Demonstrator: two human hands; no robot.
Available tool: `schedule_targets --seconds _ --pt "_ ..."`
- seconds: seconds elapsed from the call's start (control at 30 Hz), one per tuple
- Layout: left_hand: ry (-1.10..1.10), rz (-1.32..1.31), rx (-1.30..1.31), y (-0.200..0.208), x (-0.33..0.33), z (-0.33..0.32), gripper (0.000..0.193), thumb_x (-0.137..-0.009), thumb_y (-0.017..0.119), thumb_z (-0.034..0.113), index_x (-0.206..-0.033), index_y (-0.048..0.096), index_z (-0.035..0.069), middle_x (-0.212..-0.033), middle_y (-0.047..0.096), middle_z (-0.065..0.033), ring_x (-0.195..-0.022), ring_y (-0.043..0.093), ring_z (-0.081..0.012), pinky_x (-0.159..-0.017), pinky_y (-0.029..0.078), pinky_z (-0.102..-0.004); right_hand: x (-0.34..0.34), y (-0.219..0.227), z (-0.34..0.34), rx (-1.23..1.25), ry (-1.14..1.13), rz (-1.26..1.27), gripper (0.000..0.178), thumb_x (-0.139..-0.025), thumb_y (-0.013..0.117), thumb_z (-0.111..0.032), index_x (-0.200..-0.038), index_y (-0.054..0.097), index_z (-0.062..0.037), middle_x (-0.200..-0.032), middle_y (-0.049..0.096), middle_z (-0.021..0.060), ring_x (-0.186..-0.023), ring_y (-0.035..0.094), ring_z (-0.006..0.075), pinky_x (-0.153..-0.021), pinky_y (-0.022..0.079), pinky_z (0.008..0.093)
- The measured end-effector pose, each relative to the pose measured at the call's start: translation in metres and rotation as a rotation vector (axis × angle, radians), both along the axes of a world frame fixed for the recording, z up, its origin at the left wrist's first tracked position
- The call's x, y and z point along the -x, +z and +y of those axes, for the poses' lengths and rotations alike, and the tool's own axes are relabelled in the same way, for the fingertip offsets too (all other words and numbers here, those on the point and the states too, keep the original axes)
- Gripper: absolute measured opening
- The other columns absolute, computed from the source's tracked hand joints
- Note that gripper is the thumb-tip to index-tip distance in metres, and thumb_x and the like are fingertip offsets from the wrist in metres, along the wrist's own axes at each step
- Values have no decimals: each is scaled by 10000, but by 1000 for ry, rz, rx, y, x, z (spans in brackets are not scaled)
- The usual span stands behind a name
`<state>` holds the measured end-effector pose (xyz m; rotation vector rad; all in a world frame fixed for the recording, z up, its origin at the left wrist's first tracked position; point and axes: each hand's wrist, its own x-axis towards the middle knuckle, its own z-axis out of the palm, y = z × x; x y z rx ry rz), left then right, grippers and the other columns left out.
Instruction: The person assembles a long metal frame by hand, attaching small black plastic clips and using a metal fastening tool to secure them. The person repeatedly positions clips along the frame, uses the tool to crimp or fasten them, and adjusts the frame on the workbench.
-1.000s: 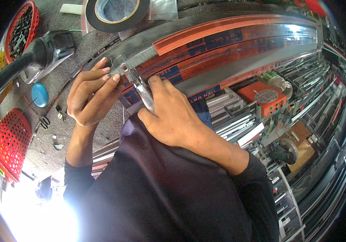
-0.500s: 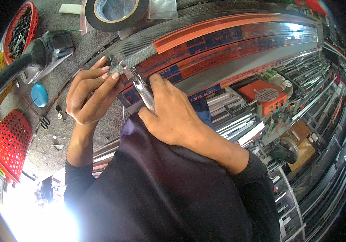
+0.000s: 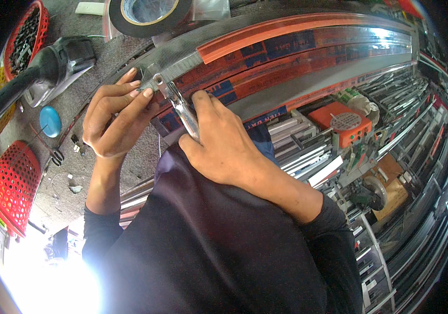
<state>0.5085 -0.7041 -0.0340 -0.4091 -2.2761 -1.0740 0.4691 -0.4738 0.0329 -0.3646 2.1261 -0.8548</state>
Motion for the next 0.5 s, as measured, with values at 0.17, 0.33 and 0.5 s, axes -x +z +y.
schedule_targets --seconds 0.17,0.33,0.5 --pt "-10 12 3 1 1 0 353 -703 992 68 -1017 875 -42 -852 688 -86 -852 766 -235 -968 745 -481 -2 -3 -6 0 -30 35 453 -973 851 -225 -1183 572 64 -1029 699 295 -997 733 503 -889 556 559" --pt "3 36 12 1 4 -2 355 -707 989 59 -1029 879 -42 -847 689 -86 -853 769 -239 -959 748 -479 3 -4 -8 51 -39 -48 484 -968 884 -284 -1114 594 75 -861 724 323 -857 757 559 -788 593 591" --pt "-17 43 -12 0 8 -6 350 -707 985 41 -1030 881 -44 -853 700 -91 -857 769 -243 -955 751 -483 1 -11 -11 112 -116 42 427 -994 862 -273 -1076 607 61 -804 731 286 -795 759 549 -723 582 577"
